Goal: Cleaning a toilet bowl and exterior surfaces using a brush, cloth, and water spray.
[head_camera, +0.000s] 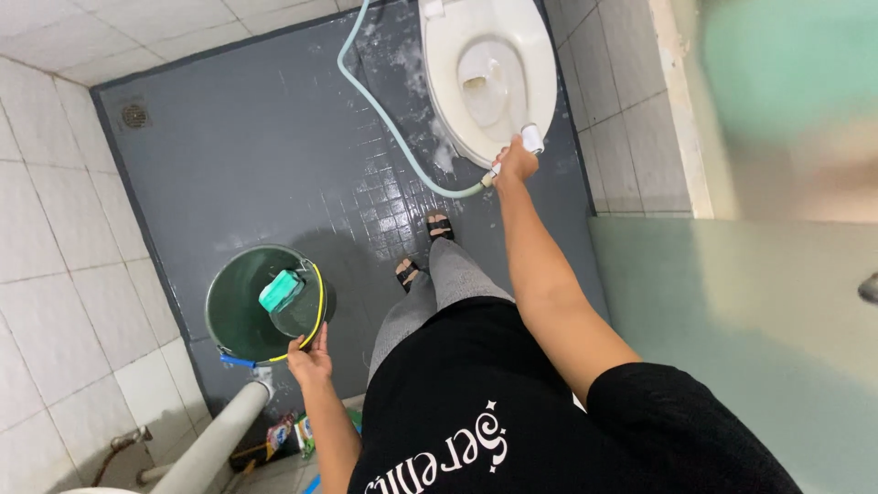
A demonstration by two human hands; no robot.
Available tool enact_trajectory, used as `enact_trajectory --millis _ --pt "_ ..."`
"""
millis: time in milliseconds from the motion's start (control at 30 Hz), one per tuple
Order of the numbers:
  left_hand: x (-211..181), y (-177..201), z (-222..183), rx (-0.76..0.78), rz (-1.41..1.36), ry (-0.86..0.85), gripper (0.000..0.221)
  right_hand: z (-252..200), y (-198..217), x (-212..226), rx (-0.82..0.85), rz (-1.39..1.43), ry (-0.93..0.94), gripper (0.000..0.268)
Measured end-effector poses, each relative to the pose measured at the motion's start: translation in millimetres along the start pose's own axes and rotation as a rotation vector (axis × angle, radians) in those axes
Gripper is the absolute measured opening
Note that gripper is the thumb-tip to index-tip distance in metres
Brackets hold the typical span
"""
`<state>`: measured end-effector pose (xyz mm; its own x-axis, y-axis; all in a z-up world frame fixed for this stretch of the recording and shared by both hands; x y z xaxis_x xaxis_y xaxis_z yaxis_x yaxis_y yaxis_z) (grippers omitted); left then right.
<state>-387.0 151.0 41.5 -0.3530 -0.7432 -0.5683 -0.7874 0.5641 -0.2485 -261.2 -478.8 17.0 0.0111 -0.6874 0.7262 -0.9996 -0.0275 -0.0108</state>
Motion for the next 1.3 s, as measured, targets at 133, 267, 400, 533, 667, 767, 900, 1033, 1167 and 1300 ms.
enact_trajectory --millis 133,267,400,533,667,767,900,1033,1167,1300 --pt "-7 0 10 0.048 0.019 0.005 0.023 -20 16 0 -0.012 0.008 0.008 0.025" --pt "-4 0 18 0.072 0.048 0.035 0.023 -35 19 2 -0.01 -0.088 0.037 0.027" --pt "5 9 18 0.097 0.02 0.038 0.023 -62 2 20 0.109 -0.131 0.144 0.026" --pt "12 -2 -1 0.12 0.002 0.031 0.03 -75 -20 42 0.145 -0.167 0.169 0.025" --pt "26 -2 -16 0.08 -0.047 0.025 0.03 -84 -36 71 0.14 -0.269 0.269 0.024" --pt "36 -9 -24 0.078 -0.091 0.019 0.032 -85 -46 92 0.15 -0.278 0.289 0.022" --pt "45 0 -44 0.062 -0.11 0.005 0.031 -77 -41 106 0.128 -0.356 0.38 0.027" --pt "52 1 -51 0.068 -0.128 -0.01 0.032 -65 -46 110 0.128 -0.373 0.426 0.027" --pt "53 6 -67 -0.005 -0.181 -0.031 0.032 -63 -40 108 0.125 -0.362 0.358 0.026" --pt "52 18 -62 -0.051 -0.221 -0.049 0.032 -56 -30 105 0.105 -0.425 0.373 0.026"
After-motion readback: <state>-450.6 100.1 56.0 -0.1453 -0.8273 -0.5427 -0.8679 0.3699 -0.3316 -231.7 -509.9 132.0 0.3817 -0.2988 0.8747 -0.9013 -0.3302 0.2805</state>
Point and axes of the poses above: each hand's wrist, its own z-axis towards the middle knuckle, its own y-axis out of the back of the hand, x = y × z, the point moved 4 cm from there along z, towards the middle knuckle, and after that the axes turned 1 degree about -y, right-handed, at the moved point
